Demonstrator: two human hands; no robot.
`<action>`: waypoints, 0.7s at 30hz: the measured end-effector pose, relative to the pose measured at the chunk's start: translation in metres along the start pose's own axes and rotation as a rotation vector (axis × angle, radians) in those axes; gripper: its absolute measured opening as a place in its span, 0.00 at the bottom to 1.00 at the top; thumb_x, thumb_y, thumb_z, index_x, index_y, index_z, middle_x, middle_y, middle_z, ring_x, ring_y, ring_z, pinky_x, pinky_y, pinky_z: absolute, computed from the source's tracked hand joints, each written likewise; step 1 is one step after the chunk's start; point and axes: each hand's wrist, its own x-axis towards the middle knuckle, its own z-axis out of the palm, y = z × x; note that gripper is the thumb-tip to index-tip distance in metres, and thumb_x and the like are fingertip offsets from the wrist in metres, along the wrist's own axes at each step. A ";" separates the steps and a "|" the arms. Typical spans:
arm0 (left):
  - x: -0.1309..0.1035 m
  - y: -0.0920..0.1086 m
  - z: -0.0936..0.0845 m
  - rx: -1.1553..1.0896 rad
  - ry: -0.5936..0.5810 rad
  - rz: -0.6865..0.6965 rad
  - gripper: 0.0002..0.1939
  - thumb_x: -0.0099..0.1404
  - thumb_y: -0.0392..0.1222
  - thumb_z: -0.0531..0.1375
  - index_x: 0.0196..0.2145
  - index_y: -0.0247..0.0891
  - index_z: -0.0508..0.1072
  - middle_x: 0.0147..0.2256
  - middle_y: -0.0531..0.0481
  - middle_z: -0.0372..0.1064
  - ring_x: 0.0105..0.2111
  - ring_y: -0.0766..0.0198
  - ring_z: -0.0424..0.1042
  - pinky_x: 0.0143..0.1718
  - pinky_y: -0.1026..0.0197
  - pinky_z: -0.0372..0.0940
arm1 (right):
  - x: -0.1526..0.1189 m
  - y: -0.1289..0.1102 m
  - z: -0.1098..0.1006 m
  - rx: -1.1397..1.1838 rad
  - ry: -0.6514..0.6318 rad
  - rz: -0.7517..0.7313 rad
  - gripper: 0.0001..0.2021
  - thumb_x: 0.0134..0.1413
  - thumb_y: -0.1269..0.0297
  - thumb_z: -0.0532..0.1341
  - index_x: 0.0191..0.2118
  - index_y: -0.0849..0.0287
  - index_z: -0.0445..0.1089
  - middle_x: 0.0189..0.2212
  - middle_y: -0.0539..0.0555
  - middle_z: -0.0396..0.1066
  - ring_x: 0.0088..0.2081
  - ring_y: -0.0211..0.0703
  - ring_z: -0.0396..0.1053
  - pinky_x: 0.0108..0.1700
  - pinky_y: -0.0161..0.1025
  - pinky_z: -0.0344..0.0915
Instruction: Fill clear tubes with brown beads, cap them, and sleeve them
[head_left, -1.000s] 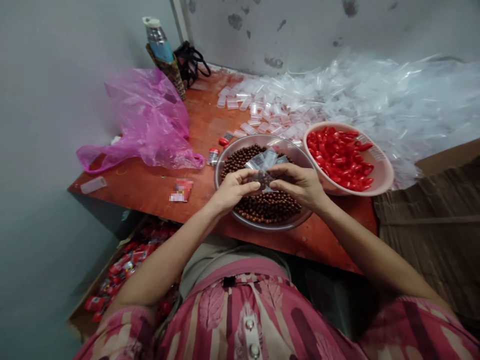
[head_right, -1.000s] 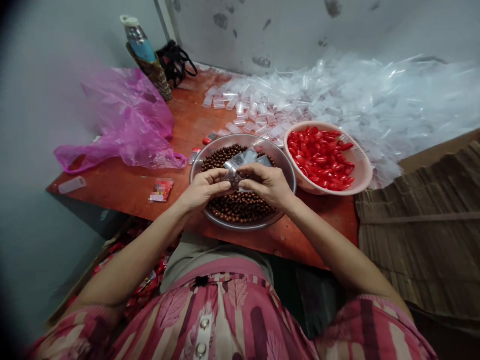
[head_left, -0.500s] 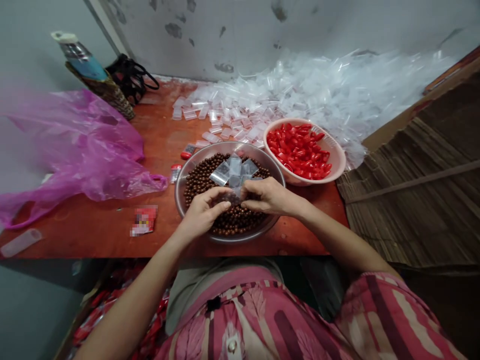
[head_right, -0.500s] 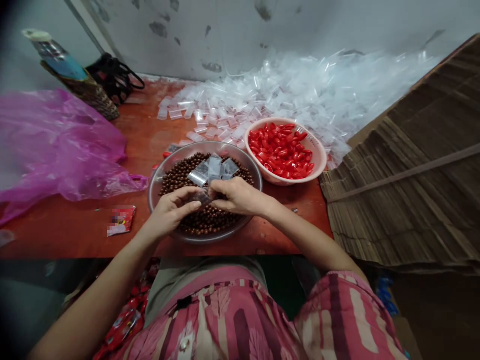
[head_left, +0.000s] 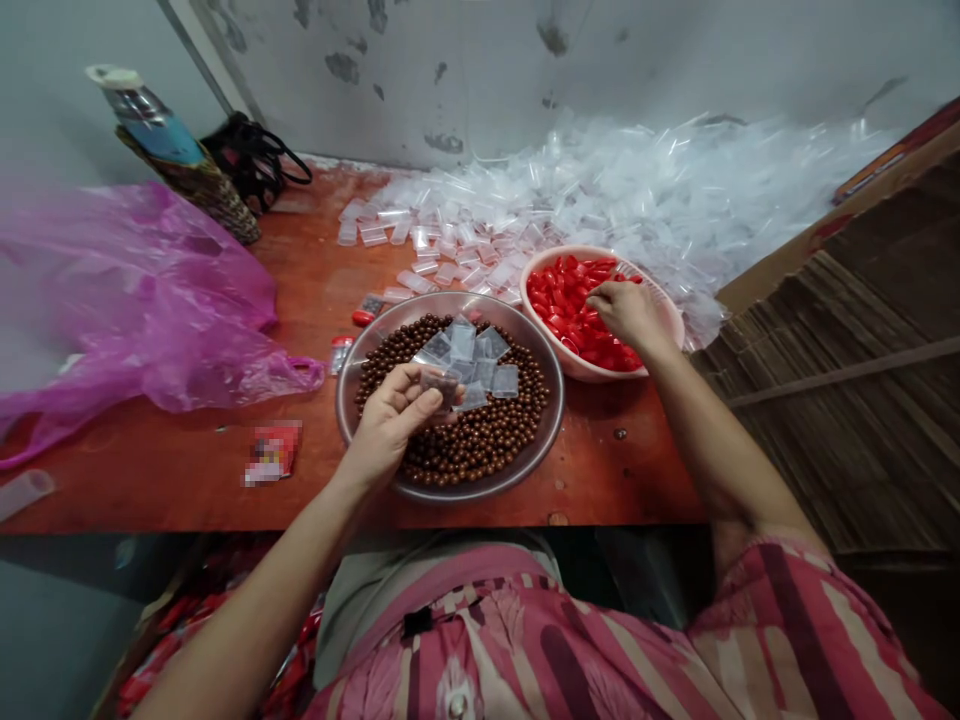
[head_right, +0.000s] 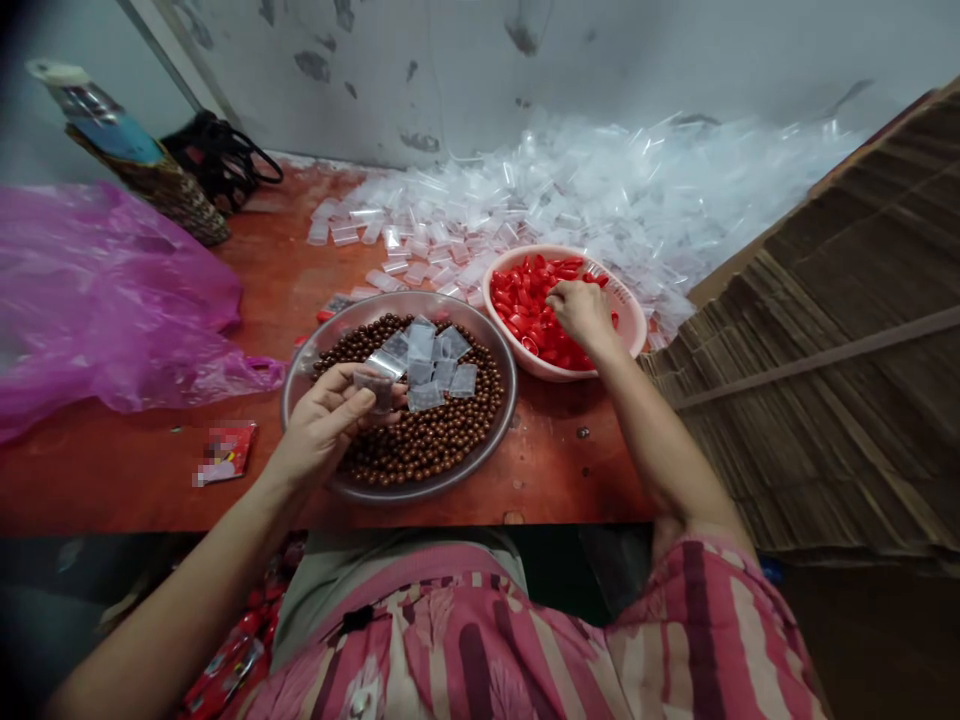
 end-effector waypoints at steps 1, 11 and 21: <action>0.000 -0.001 0.000 -0.002 0.004 0.011 0.19 0.55 0.44 0.68 0.40 0.38 0.66 0.38 0.48 0.75 0.42 0.57 0.76 0.35 0.61 0.74 | 0.010 0.001 0.004 -0.034 -0.017 -0.001 0.12 0.56 0.66 0.57 0.40 0.59 0.78 0.38 0.59 0.78 0.42 0.52 0.74 0.45 0.42 0.64; -0.002 0.006 -0.001 -0.206 0.040 -0.093 0.17 0.58 0.43 0.64 0.44 0.35 0.69 0.38 0.44 0.77 0.39 0.58 0.78 0.39 0.60 0.73 | 0.045 -0.012 0.037 -0.002 -0.184 0.013 0.10 0.51 0.61 0.63 0.34 0.63 0.76 0.33 0.61 0.76 0.32 0.43 0.69 0.38 0.41 0.60; -0.001 0.000 -0.004 -0.320 -0.021 -0.088 0.25 0.63 0.59 0.55 0.43 0.33 0.73 0.43 0.39 0.75 0.37 0.57 0.77 0.38 0.57 0.73 | -0.020 -0.055 -0.001 0.863 0.035 -0.141 0.13 0.47 0.60 0.67 0.42 0.50 0.72 0.32 0.51 0.74 0.30 0.45 0.71 0.34 0.45 0.68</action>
